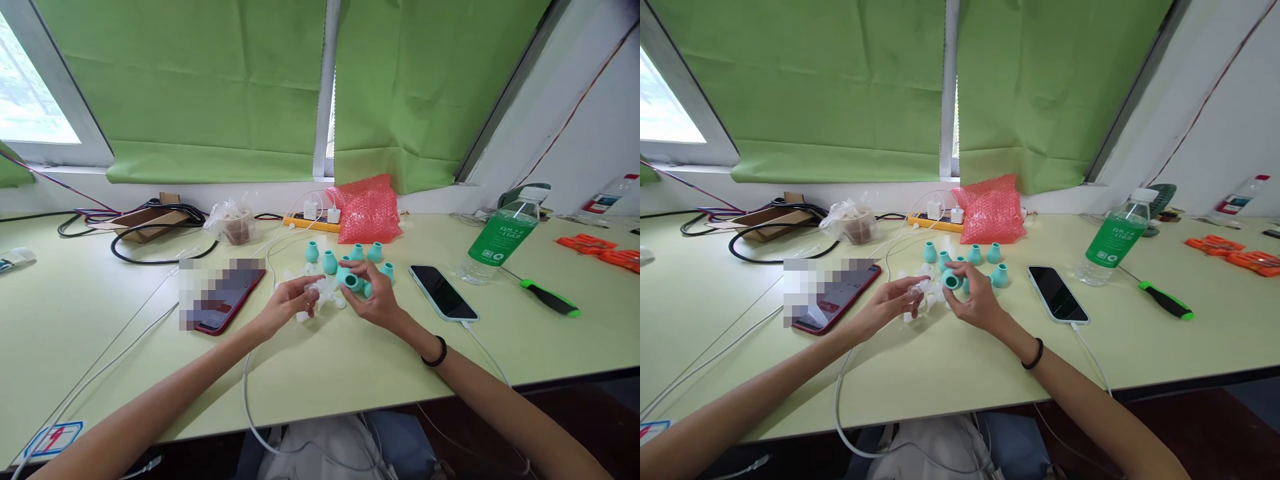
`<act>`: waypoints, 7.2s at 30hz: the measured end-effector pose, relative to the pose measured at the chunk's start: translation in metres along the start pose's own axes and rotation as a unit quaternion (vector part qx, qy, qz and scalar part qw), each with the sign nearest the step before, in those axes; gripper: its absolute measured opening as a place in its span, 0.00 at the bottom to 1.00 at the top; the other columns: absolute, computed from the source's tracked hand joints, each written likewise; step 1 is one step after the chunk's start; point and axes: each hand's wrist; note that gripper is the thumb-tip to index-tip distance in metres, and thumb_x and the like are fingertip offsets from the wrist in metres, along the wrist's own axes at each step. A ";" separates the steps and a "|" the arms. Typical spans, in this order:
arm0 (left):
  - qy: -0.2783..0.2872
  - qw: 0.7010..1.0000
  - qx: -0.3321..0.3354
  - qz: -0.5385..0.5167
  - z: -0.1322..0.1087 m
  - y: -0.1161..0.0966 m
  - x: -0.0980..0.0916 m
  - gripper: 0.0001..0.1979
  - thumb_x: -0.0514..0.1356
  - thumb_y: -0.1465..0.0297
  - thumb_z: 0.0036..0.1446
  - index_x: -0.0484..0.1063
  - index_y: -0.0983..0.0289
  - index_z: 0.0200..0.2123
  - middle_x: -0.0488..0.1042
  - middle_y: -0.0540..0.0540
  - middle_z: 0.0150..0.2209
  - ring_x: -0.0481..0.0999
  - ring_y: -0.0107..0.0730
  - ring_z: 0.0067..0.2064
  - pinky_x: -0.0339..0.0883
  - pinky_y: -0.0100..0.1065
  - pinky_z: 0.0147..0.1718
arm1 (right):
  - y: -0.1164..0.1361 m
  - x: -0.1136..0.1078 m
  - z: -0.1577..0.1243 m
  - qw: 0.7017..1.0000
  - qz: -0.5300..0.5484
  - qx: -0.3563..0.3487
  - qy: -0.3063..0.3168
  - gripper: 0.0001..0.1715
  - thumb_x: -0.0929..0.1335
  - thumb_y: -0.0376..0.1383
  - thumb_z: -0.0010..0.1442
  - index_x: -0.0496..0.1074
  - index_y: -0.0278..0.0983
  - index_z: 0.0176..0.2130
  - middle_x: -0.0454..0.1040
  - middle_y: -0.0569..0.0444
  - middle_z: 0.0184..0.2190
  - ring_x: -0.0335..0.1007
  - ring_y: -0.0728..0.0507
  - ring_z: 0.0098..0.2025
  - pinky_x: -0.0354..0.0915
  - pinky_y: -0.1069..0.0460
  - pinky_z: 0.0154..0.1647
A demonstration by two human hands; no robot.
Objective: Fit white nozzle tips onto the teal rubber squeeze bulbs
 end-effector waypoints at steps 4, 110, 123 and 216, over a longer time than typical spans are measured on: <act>-0.002 0.999 0.027 -0.032 -0.001 -0.001 0.002 0.14 0.53 0.65 0.53 0.60 0.63 0.42 0.63 0.47 0.24 0.64 0.22 0.25 0.61 0.28 0.24 | 0.000 0.009 -0.005 0.998 -0.052 -0.033 0.030 0.11 0.65 0.35 0.47 0.57 0.38 0.32 0.67 0.52 0.29 0.62 0.44 0.33 0.61 0.49 0.34; -0.198 0.970 0.029 0.135 -0.001 -0.003 0.009 0.15 0.61 0.66 0.42 0.73 0.67 0.35 0.74 0.55 0.31 0.71 0.29 0.30 0.65 0.29 0.29 | 0.011 0.019 -0.014 0.986 0.053 0.125 0.093 0.10 0.65 0.40 0.50 0.68 0.35 0.27 0.68 0.56 0.21 0.62 0.50 0.24 0.60 0.54 0.27; -0.140 0.984 -0.004 -0.110 -0.002 -0.001 0.003 0.13 0.62 0.70 0.42 0.69 0.69 0.33 0.75 0.55 0.30 0.74 0.31 0.34 0.65 0.38 0.42 | 0.004 0.023 -0.019 0.997 0.000 0.066 0.048 0.09 0.66 0.39 0.47 0.68 0.34 0.28 0.71 0.54 0.23 0.66 0.48 0.25 0.62 0.53 0.28; 0.061 0.721 0.186 0.665 -0.009 0.017 0.000 0.16 0.50 0.64 0.52 0.69 0.64 0.42 0.58 0.60 0.53 0.51 0.51 0.54 0.52 0.49 0.48 | -0.082 -0.017 0.116 0.975 0.110 0.195 0.008 0.15 0.71 0.38 0.36 0.67 0.33 0.24 0.69 0.53 0.24 0.66 0.49 0.26 0.63 0.53 0.28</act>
Point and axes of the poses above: each hand's wrist, its own z-axis towards the middle knuckle, its own x-axis out of the palm, y = z × x
